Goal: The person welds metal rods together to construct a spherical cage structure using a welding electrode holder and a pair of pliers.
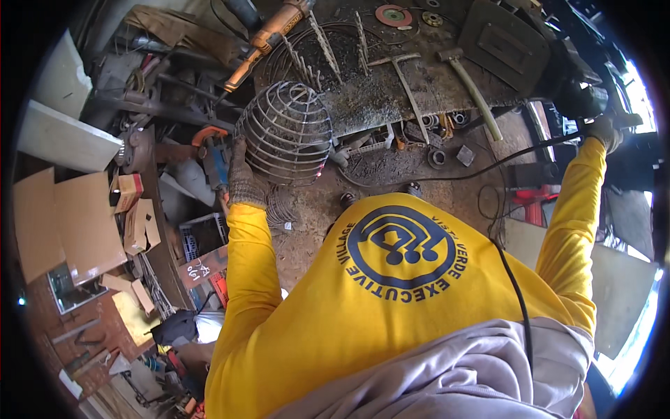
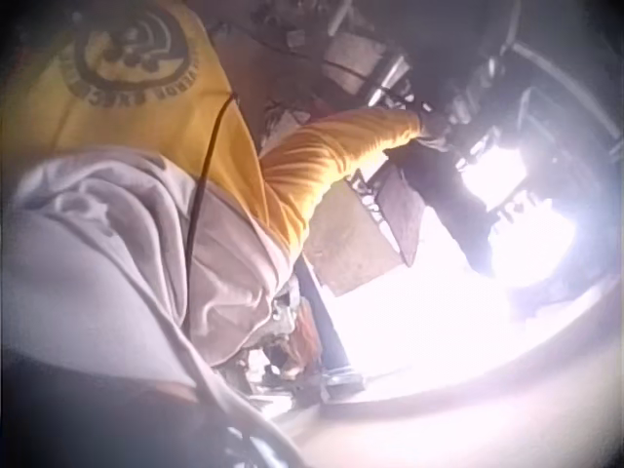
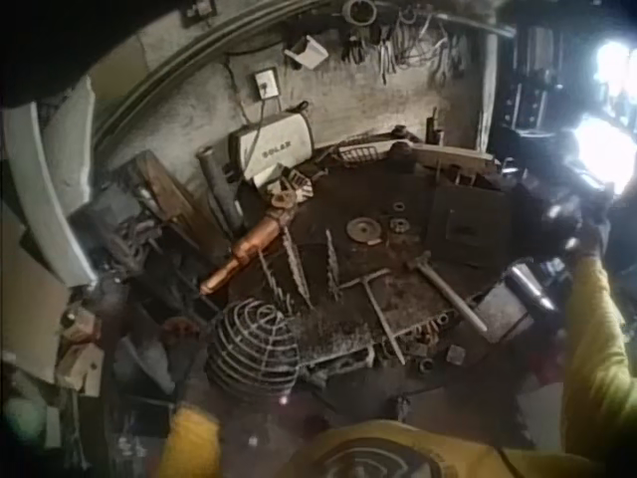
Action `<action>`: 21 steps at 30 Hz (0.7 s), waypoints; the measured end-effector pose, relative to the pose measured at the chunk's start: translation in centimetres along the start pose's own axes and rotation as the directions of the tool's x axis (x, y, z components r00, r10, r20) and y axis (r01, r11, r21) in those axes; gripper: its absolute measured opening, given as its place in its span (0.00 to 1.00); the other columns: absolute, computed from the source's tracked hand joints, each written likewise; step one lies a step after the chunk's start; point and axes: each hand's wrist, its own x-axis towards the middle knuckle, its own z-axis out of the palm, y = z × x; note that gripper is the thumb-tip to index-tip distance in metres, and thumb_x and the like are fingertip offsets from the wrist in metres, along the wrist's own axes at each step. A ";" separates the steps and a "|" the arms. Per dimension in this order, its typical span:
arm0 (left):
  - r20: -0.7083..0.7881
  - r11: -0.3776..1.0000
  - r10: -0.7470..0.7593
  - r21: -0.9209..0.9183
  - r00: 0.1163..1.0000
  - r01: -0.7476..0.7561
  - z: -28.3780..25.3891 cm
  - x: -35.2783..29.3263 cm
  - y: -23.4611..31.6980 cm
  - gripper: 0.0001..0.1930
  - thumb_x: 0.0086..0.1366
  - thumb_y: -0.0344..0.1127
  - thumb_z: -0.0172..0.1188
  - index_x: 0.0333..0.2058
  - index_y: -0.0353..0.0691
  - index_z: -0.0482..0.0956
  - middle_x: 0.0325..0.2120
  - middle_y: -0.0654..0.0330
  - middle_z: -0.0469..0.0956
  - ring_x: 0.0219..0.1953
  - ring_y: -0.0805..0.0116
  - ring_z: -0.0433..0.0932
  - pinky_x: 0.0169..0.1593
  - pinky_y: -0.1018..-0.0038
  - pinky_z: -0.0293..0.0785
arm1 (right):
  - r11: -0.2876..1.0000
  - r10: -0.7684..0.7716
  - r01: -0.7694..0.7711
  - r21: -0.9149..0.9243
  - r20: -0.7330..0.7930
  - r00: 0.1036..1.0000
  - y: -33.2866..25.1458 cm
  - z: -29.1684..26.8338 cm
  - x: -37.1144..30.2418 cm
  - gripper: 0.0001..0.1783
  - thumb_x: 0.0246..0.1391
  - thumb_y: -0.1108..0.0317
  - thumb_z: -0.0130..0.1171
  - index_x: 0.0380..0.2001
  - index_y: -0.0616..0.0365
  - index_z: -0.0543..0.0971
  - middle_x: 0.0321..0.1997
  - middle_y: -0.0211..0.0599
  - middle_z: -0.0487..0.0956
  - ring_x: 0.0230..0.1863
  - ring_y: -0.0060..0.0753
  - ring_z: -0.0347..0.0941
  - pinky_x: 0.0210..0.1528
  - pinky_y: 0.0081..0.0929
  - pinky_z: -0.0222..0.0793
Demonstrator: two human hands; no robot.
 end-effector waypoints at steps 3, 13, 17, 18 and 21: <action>-0.083 0.991 0.129 0.036 0.988 -0.126 1.5 -1.1 -0.4 0.28 0.68 0.53 0.54 0.61 0.44 0.66 0.62 0.55 0.67 0.60 0.54 0.69 0.60 0.53 0.69 | 0.957 -0.151 0.121 -0.262 -0.098 0.984 0.8 1.2 -1.0 0.46 0.49 0.37 0.56 0.53 0.74 0.69 0.50 0.61 0.77 0.54 0.56 0.74 0.57 0.40 0.67; -0.140 0.986 0.162 0.055 0.977 -0.156 1.9 -0.8 -1.3 0.29 0.68 0.54 0.53 0.61 0.44 0.67 0.61 0.55 0.69 0.59 0.54 0.71 0.59 0.55 0.70 | 0.888 -0.312 0.285 -0.362 -0.016 0.950 0.2 -1.7 -7.6 0.42 0.49 0.34 0.53 0.51 0.65 0.76 0.49 0.56 0.79 0.54 0.56 0.74 0.56 0.43 0.67; 0.054 0.965 0.253 -0.083 0.966 -0.248 0.0 -0.3 -0.6 0.28 0.69 0.56 0.49 0.60 0.45 0.68 0.60 0.57 0.69 0.59 0.55 0.70 0.61 0.55 0.69 | 0.830 -0.362 0.338 -0.444 0.032 0.932 1.2 -1.8 -7.2 0.41 0.50 0.33 0.50 0.50 0.60 0.78 0.49 0.54 0.79 0.54 0.57 0.73 0.57 0.45 0.66; 0.125 0.948 0.310 -0.116 0.942 -0.297 -0.3 -0.3 -0.4 0.30 0.69 0.60 0.46 0.60 0.45 0.68 0.60 0.57 0.70 0.59 0.54 0.70 0.62 0.54 0.67 | 0.824 -0.363 0.341 -0.453 0.042 0.931 2.0 -1.4 -6.7 0.40 0.51 0.33 0.49 0.50 0.57 0.79 0.50 0.53 0.79 0.55 0.57 0.73 0.57 0.46 0.66; 0.191 0.924 0.377 -0.149 0.906 -0.353 -0.2 -0.4 0.5 0.30 0.70 0.61 0.44 0.60 0.45 0.68 0.60 0.57 0.69 0.60 0.54 0.69 0.63 0.53 0.66 | 0.835 -0.295 0.294 -0.465 0.071 0.953 3.0 -1.3 -6.6 0.40 0.52 0.34 0.49 0.51 0.59 0.78 0.52 0.54 0.77 0.56 0.56 0.71 0.59 0.45 0.65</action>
